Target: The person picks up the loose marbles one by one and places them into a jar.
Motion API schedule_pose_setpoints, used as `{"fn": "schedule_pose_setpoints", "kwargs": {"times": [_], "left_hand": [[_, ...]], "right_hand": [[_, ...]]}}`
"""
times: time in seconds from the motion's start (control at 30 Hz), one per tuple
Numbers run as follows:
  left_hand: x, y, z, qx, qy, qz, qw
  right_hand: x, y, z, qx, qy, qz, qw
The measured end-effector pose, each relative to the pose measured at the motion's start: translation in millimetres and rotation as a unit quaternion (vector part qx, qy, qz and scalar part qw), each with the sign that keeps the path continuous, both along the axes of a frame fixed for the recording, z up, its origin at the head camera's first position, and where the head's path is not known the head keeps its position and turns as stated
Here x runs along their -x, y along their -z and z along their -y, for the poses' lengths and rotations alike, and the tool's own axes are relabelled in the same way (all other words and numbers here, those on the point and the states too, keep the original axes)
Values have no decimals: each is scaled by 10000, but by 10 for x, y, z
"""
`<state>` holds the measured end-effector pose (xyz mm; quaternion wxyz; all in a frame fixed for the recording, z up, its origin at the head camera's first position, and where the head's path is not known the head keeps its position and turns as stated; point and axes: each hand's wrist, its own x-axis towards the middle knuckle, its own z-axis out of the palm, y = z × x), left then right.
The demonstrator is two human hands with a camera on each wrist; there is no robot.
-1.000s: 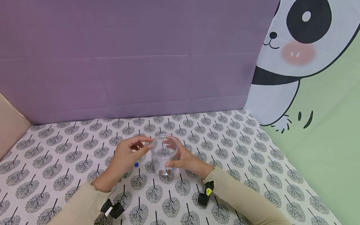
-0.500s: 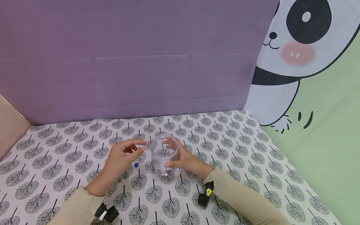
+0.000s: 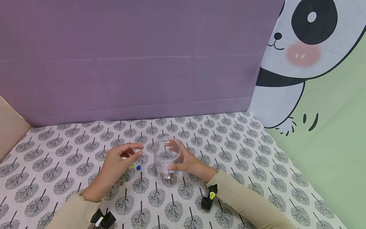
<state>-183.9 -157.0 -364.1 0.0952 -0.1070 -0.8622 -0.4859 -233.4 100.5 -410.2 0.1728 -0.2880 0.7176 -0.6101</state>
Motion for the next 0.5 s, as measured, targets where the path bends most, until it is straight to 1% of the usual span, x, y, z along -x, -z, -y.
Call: {"fn": "schedule_pose_setpoints", "kwargs": {"times": [0.07,0.13,0.2,0.3,0.43,0.5], "left_hand": [[-4,5,17,15,-13,-34,10000],[-7,11,34,3,-35,0,10000],[-13,13,55,-16,-57,88,9999],[-26,16,91,-79,-83,339,9994],[-38,31,151,-217,-38,630,9978],[-40,39,179,-236,-3,645,9976]], "right_hand": [[3,7,-1,-14,-12,-42,10000],[6,10,-3,-17,-30,-82,10000],[8,7,-3,-13,-41,-114,9999],[7,0,-4,-33,-28,-147,9999],[3,-3,-7,-71,-11,-106,9999],[3,0,-9,-81,-8,-89,9999]]}}
